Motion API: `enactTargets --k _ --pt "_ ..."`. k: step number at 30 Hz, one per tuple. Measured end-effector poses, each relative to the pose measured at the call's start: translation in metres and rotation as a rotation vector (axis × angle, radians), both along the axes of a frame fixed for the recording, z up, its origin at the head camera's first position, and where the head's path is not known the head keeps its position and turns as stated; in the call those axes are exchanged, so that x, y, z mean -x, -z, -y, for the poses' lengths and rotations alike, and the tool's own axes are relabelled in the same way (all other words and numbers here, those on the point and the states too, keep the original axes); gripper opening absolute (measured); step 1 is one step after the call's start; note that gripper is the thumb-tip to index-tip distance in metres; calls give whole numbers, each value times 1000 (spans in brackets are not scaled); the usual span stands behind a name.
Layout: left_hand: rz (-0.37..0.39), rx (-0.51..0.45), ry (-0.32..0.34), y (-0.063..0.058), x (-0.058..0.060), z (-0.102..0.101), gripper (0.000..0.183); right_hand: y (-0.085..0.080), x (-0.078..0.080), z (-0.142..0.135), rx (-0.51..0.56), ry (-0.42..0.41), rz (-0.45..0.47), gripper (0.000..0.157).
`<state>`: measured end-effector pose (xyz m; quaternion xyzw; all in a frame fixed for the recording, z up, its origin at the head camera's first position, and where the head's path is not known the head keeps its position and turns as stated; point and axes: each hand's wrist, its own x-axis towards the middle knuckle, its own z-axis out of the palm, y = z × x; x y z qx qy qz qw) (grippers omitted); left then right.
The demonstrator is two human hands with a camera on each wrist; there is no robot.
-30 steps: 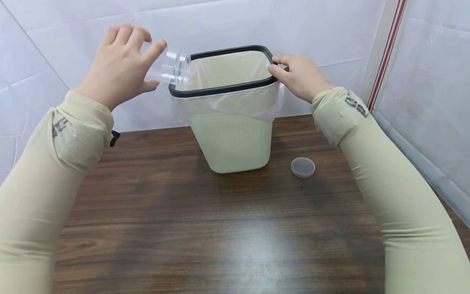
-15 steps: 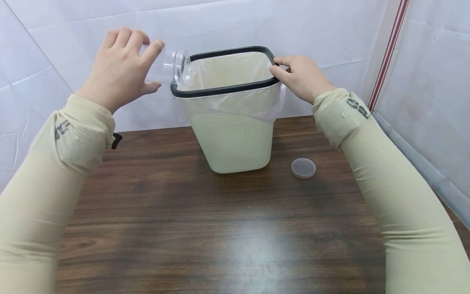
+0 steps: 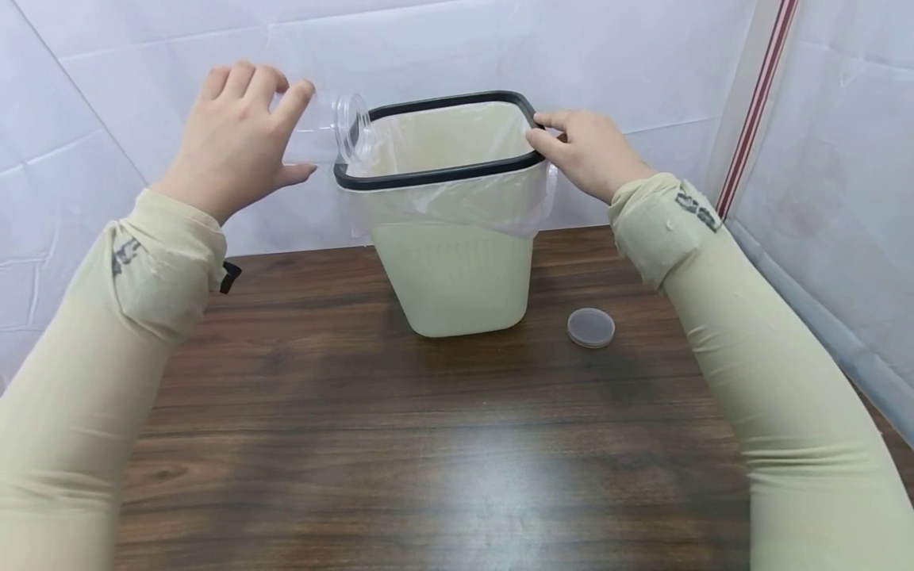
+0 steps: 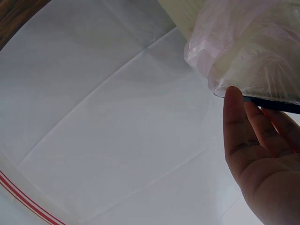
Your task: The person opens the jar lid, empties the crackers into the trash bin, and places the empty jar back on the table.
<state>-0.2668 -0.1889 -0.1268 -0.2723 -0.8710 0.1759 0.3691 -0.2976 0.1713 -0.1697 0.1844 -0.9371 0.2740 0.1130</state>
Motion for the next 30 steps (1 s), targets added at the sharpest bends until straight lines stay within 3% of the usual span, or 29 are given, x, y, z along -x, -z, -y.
enactTargets --k 16,30 --pt "28 -80 -39 6 2 1 75 -2 0 -1 4 7 13 55" --pt "22 -178 -22 17 5 4 71 -1 1 -3 4 4 15 55"
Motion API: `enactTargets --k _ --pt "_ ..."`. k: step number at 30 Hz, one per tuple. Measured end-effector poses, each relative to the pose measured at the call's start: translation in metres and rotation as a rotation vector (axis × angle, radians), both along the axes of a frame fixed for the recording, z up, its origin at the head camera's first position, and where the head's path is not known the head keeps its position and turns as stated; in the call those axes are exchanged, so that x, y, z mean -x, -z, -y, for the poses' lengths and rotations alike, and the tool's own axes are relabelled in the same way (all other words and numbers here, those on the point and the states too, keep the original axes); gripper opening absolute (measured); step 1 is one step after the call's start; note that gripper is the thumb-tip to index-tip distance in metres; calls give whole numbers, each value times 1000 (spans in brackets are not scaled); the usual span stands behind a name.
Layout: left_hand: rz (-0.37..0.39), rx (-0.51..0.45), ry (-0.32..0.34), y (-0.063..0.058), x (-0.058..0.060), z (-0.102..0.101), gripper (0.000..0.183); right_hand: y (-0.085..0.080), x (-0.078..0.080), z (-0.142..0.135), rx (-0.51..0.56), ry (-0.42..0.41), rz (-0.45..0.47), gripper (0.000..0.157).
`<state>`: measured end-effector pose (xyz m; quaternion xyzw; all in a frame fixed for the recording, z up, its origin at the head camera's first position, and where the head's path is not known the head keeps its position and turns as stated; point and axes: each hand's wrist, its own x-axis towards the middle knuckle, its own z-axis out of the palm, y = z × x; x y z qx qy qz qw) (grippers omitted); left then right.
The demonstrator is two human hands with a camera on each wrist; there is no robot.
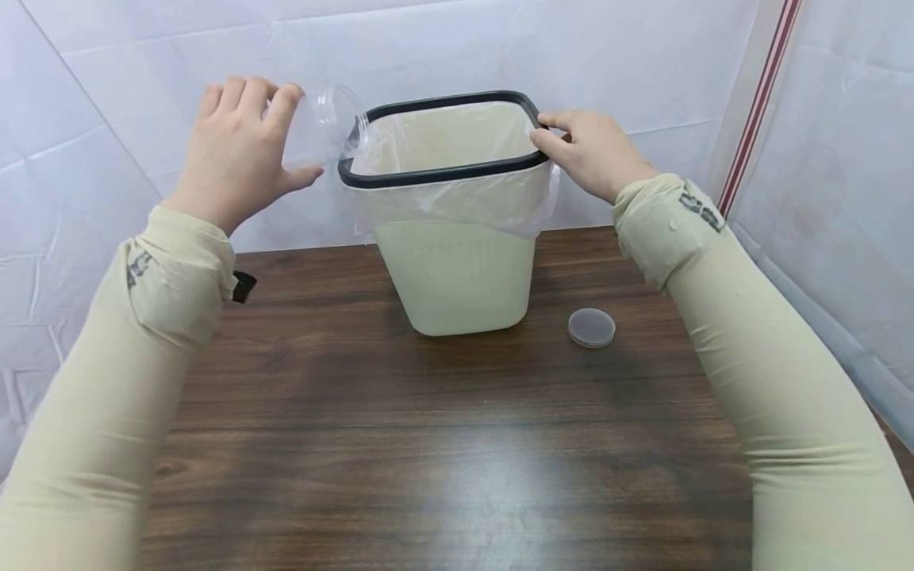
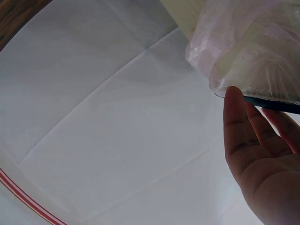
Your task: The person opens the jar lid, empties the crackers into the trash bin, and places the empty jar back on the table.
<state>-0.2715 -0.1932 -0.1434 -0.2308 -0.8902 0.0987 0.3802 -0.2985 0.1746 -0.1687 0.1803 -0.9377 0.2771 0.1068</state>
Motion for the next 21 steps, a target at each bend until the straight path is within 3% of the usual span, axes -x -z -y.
enactTargets --k 9,21 --pt "7 -113 18 8 0 2 69 -1 0 -3 8 -5 11 55" --pt "16 -189 4 17 2 1 74 -1 -2 -7 10 3 11 55"
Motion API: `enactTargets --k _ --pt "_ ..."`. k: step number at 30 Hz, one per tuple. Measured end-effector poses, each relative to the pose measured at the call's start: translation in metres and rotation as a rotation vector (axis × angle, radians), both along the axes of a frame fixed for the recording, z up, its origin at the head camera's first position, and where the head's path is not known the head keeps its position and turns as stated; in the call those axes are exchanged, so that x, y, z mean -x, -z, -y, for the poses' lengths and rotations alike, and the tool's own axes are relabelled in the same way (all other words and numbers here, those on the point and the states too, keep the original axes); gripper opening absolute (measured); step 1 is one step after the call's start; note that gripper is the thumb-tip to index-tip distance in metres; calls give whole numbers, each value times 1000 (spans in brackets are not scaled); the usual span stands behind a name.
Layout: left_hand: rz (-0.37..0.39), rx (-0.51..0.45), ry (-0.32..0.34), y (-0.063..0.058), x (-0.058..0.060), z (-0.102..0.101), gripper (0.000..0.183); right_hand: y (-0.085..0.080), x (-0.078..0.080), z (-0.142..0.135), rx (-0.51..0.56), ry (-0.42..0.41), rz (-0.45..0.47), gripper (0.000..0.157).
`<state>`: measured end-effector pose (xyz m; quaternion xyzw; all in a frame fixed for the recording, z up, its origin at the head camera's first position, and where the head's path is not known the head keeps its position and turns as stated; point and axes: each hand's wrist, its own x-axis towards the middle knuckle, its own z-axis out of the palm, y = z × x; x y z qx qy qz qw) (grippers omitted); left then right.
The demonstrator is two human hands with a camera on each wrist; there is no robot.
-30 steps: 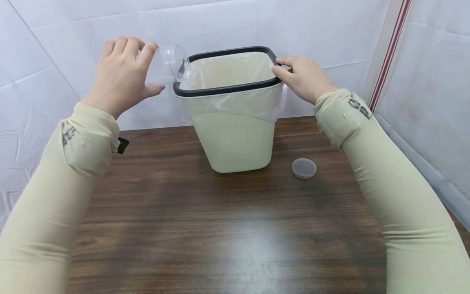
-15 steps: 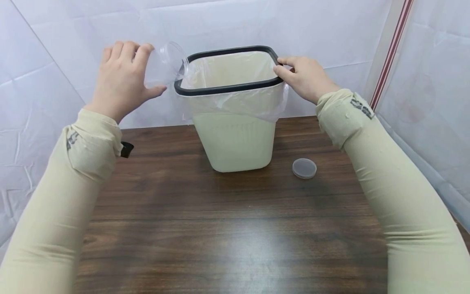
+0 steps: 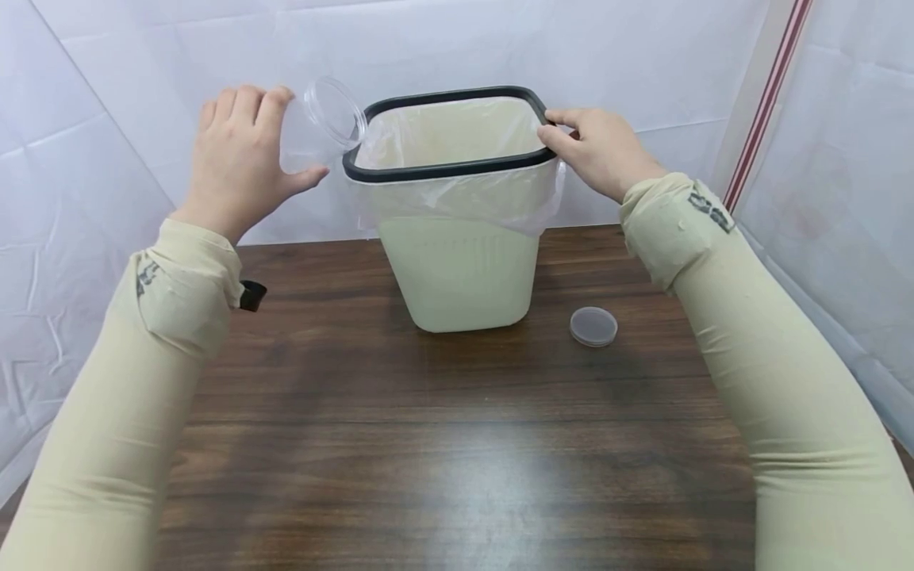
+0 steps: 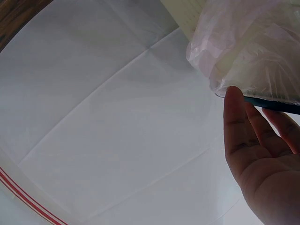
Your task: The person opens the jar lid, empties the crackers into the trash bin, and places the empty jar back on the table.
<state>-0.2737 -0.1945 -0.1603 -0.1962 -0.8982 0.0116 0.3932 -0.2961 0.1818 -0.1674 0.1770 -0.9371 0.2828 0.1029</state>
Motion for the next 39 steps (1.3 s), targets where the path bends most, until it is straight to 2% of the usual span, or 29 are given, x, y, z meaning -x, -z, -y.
enactTargets --k 10,21,30,39 --pt "26 -52 -17 5 -1 -1 75 0 -2 -1 1 10 9 56" --pt "65 -125 0 12 -2 1 76 0 -1 -1 -8 9 4 55" --pt "70 -203 52 17 -4 1 74 -1 -2 -1 -16 15 -1 55" --pt "75 -238 87 23 -7 2 73 -1 -1 -2 -31 22 -11 55"
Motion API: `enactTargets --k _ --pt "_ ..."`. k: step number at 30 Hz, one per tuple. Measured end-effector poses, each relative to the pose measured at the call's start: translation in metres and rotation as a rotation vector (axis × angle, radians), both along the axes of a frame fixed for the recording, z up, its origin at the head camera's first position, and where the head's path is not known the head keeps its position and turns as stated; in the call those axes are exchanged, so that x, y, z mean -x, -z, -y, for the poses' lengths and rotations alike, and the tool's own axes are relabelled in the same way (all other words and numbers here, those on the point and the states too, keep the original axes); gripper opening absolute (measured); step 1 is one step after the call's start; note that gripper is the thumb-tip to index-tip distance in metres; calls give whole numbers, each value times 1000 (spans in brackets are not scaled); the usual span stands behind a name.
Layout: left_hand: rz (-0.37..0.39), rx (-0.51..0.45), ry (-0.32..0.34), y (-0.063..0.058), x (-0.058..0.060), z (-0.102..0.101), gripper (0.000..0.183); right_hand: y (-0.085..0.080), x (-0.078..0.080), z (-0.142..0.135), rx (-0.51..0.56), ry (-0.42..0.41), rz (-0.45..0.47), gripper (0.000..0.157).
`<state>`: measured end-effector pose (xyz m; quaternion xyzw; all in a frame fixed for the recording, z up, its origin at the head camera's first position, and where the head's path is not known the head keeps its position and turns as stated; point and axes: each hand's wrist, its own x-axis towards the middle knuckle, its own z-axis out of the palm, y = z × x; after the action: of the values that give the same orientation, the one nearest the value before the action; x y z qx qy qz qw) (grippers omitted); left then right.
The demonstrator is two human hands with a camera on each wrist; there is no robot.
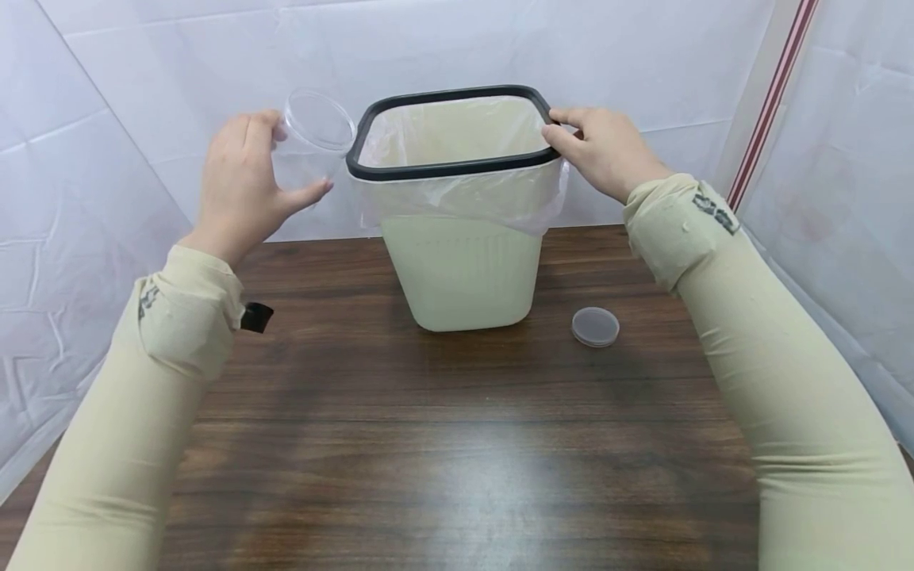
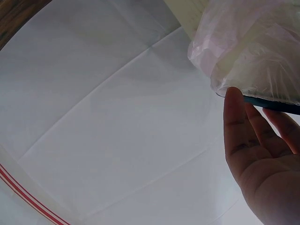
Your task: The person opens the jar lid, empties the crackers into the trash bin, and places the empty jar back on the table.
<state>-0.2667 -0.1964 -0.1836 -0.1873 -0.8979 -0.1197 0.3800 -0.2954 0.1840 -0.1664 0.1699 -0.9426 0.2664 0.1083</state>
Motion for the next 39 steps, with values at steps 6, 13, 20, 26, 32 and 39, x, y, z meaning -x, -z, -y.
enactTargets --k 6,13,20,26,32,39 --pt "-2 -17 9 3 -1 1 71 1 1 0 -6 2 -4 55" --pt "18 -56 33 7 -3 1 66 1 0 0 -2 1 -3 55" --pt "27 -86 50 12 -4 1 63 0 0 0 0 -2 -3 55" --pt "37 -103 57 15 -5 1 62 0 0 -1 -2 -7 1 56" --pt "44 -114 71 17 -7 1 60 0 1 -2 -8 -6 2 55" --pt "66 -141 80 20 -8 0 60 -1 2 -2 -15 -8 -8 55"
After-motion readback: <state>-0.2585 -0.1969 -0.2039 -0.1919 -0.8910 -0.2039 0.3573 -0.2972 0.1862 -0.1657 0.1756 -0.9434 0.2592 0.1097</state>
